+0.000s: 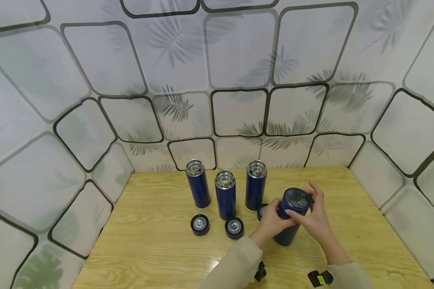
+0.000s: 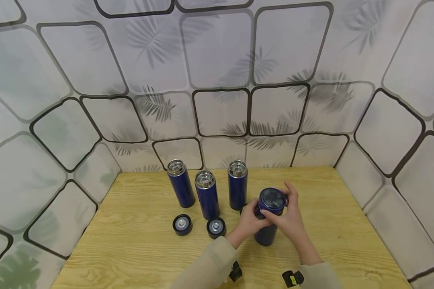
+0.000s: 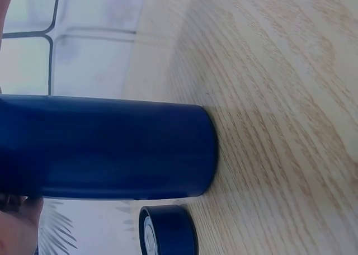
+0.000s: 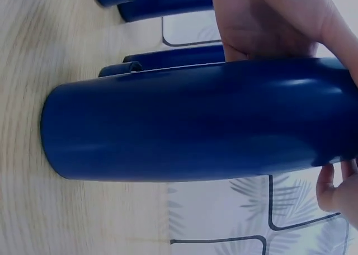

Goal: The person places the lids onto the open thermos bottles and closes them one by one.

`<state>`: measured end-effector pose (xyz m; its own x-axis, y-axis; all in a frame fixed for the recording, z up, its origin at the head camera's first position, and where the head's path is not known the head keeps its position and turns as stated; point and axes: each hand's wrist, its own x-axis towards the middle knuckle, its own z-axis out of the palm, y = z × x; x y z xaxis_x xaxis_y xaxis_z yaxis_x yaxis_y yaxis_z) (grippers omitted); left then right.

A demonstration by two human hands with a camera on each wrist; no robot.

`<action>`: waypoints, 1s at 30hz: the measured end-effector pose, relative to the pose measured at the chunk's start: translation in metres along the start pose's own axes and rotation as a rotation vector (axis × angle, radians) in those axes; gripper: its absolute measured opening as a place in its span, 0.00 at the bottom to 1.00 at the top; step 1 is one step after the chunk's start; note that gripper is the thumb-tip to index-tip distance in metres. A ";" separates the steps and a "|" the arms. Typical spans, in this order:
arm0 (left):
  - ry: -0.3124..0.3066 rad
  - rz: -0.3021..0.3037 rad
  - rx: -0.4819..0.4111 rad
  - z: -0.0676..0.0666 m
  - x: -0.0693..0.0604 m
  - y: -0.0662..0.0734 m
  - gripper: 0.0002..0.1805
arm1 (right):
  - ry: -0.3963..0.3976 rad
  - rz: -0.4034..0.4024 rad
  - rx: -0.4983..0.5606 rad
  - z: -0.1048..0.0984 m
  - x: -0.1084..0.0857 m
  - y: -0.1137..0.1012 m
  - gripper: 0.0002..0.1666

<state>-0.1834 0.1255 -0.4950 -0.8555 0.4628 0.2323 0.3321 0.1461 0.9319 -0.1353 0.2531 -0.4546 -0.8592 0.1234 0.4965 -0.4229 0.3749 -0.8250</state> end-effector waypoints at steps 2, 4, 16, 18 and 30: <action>-0.001 0.008 -0.010 0.000 0.000 0.000 0.25 | -0.020 -0.031 0.017 -0.001 0.001 0.000 0.60; -0.006 0.013 -0.014 -0.001 0.001 0.000 0.25 | -0.080 -0.086 0.100 -0.005 0.004 0.002 0.60; -0.008 0.009 0.007 -0.002 0.000 0.003 0.25 | -0.308 -0.144 0.300 -0.020 0.013 0.005 0.57; 0.009 0.014 0.025 -0.002 -0.001 0.004 0.24 | -0.250 -0.134 0.256 -0.017 0.009 0.004 0.58; 0.028 -0.002 0.036 0.000 0.000 0.001 0.22 | 0.012 0.114 -0.109 0.004 -0.002 -0.008 0.57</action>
<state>-0.1828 0.1259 -0.4939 -0.8665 0.4383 0.2388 0.3444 0.1789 0.9216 -0.1315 0.2461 -0.4504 -0.8963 0.1815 0.4046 -0.2882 0.4549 -0.8426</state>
